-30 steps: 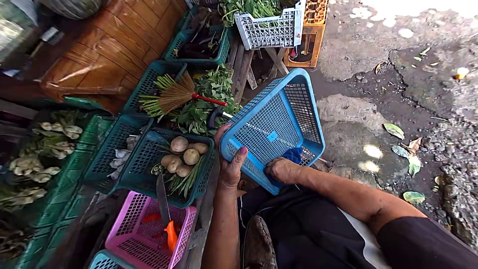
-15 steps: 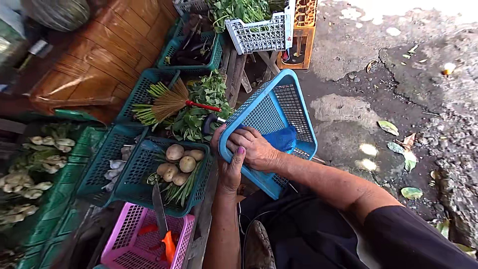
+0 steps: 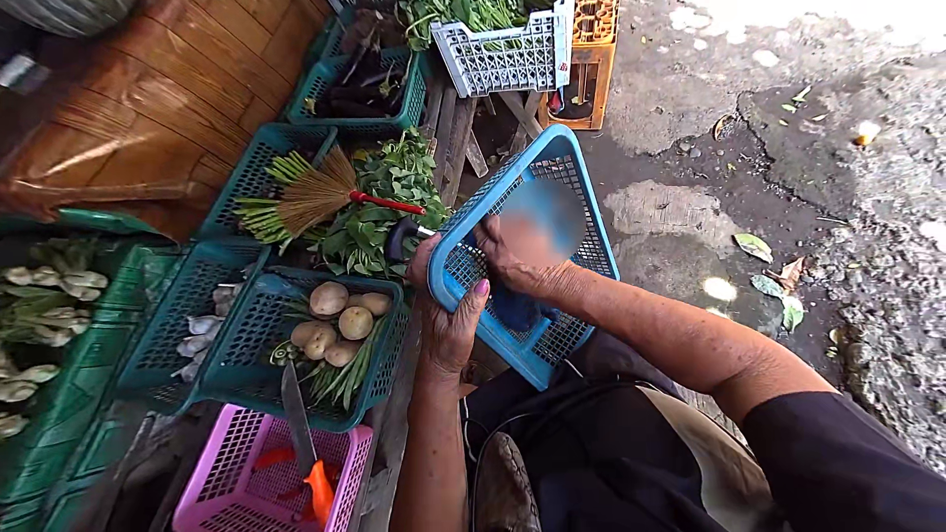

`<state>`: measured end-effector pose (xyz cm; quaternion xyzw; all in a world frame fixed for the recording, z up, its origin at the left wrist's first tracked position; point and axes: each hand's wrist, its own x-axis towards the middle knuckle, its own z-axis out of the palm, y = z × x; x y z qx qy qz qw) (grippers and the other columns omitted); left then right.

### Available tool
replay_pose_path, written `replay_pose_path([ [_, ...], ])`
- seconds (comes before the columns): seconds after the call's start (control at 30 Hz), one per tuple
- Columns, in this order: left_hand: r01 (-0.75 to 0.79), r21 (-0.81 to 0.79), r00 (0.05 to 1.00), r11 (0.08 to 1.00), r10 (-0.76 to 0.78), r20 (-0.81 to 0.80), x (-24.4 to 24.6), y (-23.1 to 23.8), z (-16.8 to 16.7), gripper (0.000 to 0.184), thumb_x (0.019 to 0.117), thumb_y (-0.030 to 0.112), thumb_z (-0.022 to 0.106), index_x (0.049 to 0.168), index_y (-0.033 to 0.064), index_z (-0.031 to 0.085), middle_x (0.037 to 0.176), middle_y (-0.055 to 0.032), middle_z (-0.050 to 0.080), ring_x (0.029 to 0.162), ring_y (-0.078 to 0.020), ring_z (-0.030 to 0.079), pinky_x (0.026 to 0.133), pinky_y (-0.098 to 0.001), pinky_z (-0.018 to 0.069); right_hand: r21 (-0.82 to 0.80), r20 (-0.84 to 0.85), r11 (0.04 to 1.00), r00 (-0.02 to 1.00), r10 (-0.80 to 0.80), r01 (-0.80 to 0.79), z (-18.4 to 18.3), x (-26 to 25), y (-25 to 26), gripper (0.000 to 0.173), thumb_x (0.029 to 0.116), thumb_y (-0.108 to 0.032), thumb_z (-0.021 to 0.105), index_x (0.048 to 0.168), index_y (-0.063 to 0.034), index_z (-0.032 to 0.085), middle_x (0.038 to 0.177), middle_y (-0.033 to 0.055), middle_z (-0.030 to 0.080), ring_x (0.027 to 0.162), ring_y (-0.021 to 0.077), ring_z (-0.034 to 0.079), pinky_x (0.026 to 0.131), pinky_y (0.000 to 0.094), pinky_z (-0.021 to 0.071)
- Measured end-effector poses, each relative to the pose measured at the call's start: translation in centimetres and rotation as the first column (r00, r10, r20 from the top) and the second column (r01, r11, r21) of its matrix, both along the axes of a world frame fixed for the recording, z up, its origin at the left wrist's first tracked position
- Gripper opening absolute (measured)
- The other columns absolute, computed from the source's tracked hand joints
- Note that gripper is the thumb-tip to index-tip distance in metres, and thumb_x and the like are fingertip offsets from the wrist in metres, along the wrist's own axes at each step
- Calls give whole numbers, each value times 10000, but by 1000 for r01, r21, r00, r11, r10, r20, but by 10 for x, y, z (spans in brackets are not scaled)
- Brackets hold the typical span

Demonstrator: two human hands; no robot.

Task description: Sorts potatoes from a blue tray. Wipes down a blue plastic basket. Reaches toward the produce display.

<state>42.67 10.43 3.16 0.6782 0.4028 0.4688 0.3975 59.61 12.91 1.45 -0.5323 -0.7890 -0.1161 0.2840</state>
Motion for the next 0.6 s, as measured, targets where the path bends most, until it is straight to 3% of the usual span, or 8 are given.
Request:
replay_pose_path([
  [0.13, 0, 10, 998, 1000, 0, -55, -6, 0, 0, 917, 790, 339, 764, 1565, 143, 316, 1503, -40, 465, 1336, -118, 508, 1078, -338, 488, -205, -21, 956, 975, -219, 210, -2, 23, 20, 410, 952, -35, 544, 1345, 67, 591, 1137, 264, 662, 964, 417, 678, 806, 545, 518],
  [0.2, 6, 29, 996, 1000, -4, -85, -6, 0, 3, 937, 760, 343, 767, 1558, 145, 316, 1511, -45, 433, 1352, -121, 480, 1085, -333, 474, -372, 16, 876, 946, -323, 306, 7, 34, 33, 430, 1001, -72, 488, 1400, 84, 525, 1221, 291, 632, 1034, 442, 666, 886, 580, 503],
  [0.27, -5, 24, 996, 1000, 7, -89, -6, 0, 3, 946, 733, 311, 762, 1554, 157, 319, 1509, -37, 440, 1345, -113, 489, 1072, -326, 485, -489, 75, 800, 931, -358, 347, 15, 38, 41, 457, 1029, -103, 448, 1452, 70, 467, 1245, 278, 623, 1070, 423, 660, 929, 566, 483],
  [0.37, -17, 26, 998, 1000, 19, -64, -8, 0, -1, 951, 709, 270, 754, 1548, 157, 320, 1488, -29, 459, 1318, -107, 513, 1039, -318, 510, -553, 126, 758, 934, -333, 345, 12, 39, 37, 505, 1028, -124, 450, 1491, 74, 417, 1238, 276, 630, 1067, 419, 664, 921, 562, 489],
  [0.43, -24, 10, 999, 1000, 24, -42, -11, 0, -3, 963, 706, 254, 757, 1549, 163, 301, 1467, -14, 486, 1293, -100, 539, 1018, -308, 529, -592, 125, 741, 945, -302, 316, -12, 37, 22, 498, 1009, -93, 492, 1463, 99, 421, 1212, 298, 628, 1044, 448, 663, 888, 587, 499],
  [0.53, -50, -20, 999, 999, 49, -16, -13, -4, -2, 932, 702, 220, 742, 1531, 172, 319, 1419, 2, 525, 1241, -87, 577, 978, -292, 552, -682, 138, 669, 950, -279, 295, -77, 31, -21, 497, 989, -65, 539, 1425, 135, 411, 1152, 308, 631, 1007, 456, 667, 849, 595, 525],
  [0.6, -99, -60, 994, 993, 97, -40, -13, -8, -1, 897, 708, 206, 711, 1524, 167, 343, 1394, 5, 547, 1204, -63, 589, 957, -273, 548, -807, 201, 522, 959, -197, 277, -96, 30, -46, 437, 1033, -52, 444, 1420, 147, 409, 1277, 327, 571, 1157, 463, 601, 974, 595, 456],
])
